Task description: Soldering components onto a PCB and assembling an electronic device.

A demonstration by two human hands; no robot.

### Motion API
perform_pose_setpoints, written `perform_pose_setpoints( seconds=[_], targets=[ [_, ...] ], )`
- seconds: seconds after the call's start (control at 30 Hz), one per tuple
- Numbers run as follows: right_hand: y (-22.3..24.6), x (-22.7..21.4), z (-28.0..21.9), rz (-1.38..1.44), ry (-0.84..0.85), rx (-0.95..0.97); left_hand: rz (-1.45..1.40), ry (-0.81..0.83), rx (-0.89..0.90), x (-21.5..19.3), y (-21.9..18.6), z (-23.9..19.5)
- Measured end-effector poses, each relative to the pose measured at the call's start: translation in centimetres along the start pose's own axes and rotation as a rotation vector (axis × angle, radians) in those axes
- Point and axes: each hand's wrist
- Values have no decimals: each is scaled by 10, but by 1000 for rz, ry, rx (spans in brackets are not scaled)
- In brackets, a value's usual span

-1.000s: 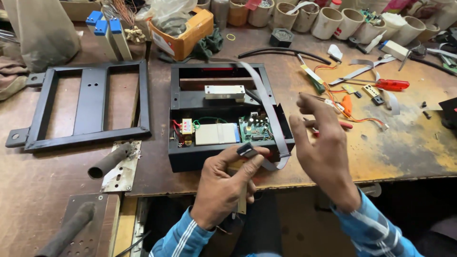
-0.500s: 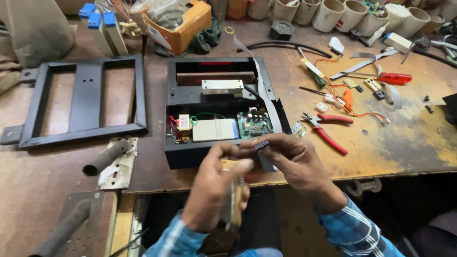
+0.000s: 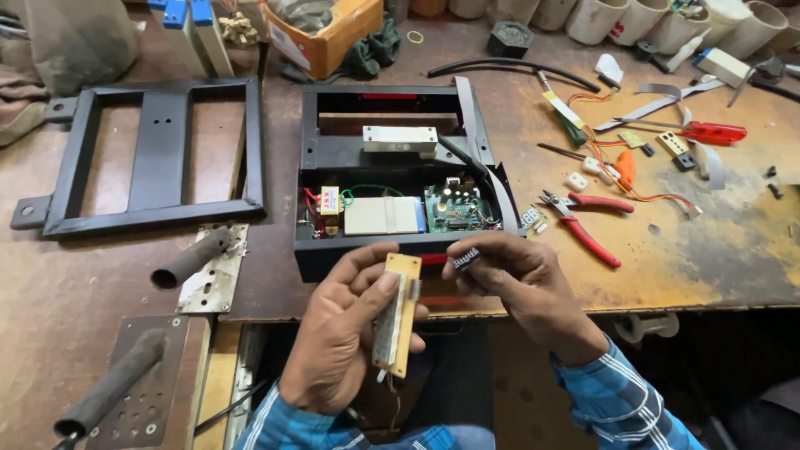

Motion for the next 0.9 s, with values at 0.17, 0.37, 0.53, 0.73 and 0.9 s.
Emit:
perform_pose_setpoints(
  seconds=[0.17, 0.37, 0.53, 0.73, 0.9],
  targets=[
    [-4, 3, -7, -117, -19, 8, 70, 16, 53, 6, 3, 4],
    [6, 24, -15, -230, -52, 75, 42, 30, 39, -3, 8, 8],
    [-5, 24, -12, -273, -46, 165, 70, 13, 59, -6, 11, 9],
    [0, 25, -8, -343, 29, 176, 315, 31, 198, 7, -3, 0],
    [-19, 12, -10, -178, 86, 180, 470, 77, 258, 13, -5, -5]
  ],
)
Point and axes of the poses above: each hand's wrist, its own z-axis towards the middle knuckle, its own x-axis out of the palm, y = z × x, and after that the axes turned 9 degrees about x, right-handed
